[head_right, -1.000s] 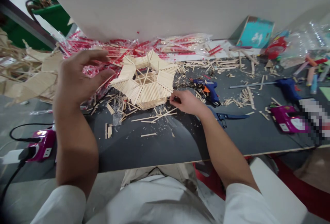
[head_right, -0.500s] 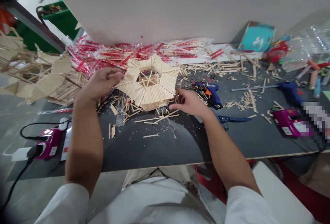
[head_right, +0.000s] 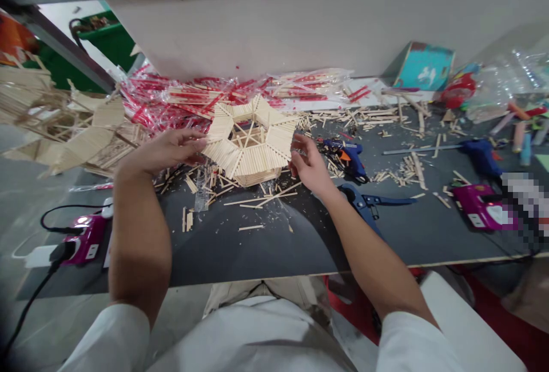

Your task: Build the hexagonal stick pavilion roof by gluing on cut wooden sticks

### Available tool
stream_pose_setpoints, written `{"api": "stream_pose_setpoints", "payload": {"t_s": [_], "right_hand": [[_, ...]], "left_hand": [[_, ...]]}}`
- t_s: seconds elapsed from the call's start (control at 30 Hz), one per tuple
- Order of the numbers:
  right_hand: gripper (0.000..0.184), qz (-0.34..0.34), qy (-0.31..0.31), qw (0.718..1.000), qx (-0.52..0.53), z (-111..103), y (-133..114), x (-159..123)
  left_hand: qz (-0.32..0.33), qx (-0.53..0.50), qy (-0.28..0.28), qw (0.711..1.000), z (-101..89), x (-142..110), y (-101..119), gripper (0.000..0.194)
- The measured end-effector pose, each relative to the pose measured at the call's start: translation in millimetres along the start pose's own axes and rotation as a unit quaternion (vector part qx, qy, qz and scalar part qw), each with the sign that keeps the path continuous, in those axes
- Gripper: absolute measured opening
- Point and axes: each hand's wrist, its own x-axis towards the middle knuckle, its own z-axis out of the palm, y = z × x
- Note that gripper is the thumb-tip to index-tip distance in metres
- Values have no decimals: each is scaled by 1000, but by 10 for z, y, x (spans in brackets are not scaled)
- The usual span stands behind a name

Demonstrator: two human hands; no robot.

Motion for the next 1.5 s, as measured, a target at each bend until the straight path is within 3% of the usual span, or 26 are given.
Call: {"api": "stream_pose_setpoints", "payload": {"t_s": [0.2,0.4,0.53,0.87,1.13,1.33,1.4,1.5], "right_hand": [[75,-6,-46,999,21,114,-46,-46],[54,7,-46,999,13,132,-82,-50],[27,13,-77,997,18,139,-118,-75],[37,13,-179,984,17,99,-326,-119],[37,9,-187,982,9,81,-301,-93],[39,9,-135,990,-38,-29,-235,-71],[36,12,-192,975,-108,-114,-282,-80],[35,23,-321,928,-191,-197,-407,-101]], "left_hand": [[-16,-50,4,999,32,0,25,28],[8,-63,-7,998,17,25,-22,29],[7,-71,2,997,41,39,3,21],[8,-62,52,997,116,98,39,18],[37,-12,65,997,79,128,-53,31],[64,66,104,990,17,71,-55,45],[63,98,121,986,-14,31,-38,47],[70,132,135,980,-46,-24,-7,47]]}}
